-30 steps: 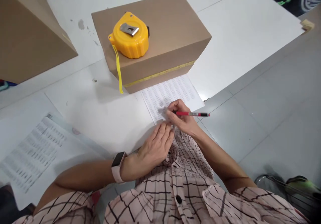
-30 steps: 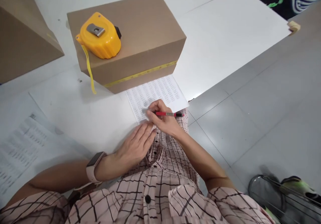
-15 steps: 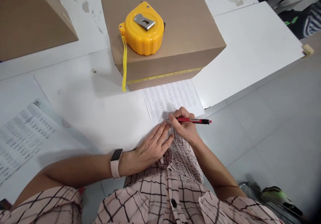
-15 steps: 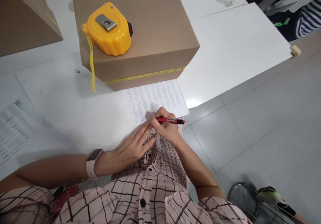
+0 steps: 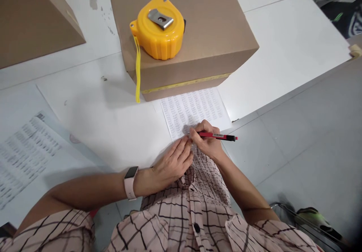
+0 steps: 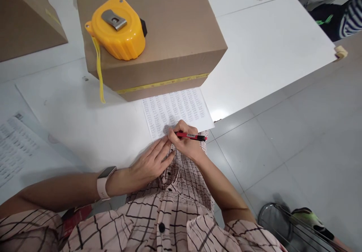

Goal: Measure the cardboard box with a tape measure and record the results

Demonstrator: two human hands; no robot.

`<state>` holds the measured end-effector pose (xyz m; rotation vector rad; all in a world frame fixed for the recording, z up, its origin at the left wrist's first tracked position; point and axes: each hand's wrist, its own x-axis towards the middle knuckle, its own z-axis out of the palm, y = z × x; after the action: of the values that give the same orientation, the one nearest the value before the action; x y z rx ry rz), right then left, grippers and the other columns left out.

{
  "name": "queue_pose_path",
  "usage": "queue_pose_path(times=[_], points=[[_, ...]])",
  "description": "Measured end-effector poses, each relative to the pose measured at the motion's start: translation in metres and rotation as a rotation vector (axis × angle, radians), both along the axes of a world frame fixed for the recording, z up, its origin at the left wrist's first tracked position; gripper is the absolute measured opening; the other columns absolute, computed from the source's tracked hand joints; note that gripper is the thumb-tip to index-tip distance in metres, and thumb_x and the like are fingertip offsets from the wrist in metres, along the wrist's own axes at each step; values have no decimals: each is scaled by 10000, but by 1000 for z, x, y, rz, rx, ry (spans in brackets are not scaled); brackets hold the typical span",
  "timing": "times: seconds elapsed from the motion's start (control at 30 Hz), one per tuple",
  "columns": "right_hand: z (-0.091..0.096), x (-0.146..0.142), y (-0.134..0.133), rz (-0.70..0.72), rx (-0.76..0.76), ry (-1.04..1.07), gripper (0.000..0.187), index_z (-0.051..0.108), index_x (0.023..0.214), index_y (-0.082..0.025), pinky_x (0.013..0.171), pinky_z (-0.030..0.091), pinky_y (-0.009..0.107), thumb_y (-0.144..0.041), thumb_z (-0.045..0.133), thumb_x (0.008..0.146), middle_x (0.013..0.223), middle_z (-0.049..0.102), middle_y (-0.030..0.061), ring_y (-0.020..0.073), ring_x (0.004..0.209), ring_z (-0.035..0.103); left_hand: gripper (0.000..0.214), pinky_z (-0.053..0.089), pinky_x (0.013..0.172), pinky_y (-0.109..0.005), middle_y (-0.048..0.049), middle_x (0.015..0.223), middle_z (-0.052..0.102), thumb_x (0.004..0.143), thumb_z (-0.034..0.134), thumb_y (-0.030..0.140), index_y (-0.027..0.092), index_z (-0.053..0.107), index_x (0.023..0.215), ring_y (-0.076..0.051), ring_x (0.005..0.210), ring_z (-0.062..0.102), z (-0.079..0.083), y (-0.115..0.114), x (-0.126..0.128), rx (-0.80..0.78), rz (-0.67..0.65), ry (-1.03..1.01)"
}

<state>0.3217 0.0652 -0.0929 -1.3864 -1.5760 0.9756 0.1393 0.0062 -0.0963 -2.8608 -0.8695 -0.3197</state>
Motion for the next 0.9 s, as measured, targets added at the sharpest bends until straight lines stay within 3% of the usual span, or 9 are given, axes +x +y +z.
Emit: queue_pose_path(times=[0.57,0.9], points=[[-2,1,1,-32,-3,32,318,405,680,-237,525,338,287,-270,628,904,574,437,-60,99,523,384,389,400,1191,-501,-286,1471,536,941,612,279,48,572,1252,-399,1392,510,1,1,1,-7,2,-4],[0,0,1,-7,-22,65,315,421,675,-235,525,349,287,-269,639,900,592,461,-51,103,536,421,371,391,1198,-498,-289,1461,545,951,601,268,44,574,1246,-375,1382,529,4,2,1,-15,-1,-16]])
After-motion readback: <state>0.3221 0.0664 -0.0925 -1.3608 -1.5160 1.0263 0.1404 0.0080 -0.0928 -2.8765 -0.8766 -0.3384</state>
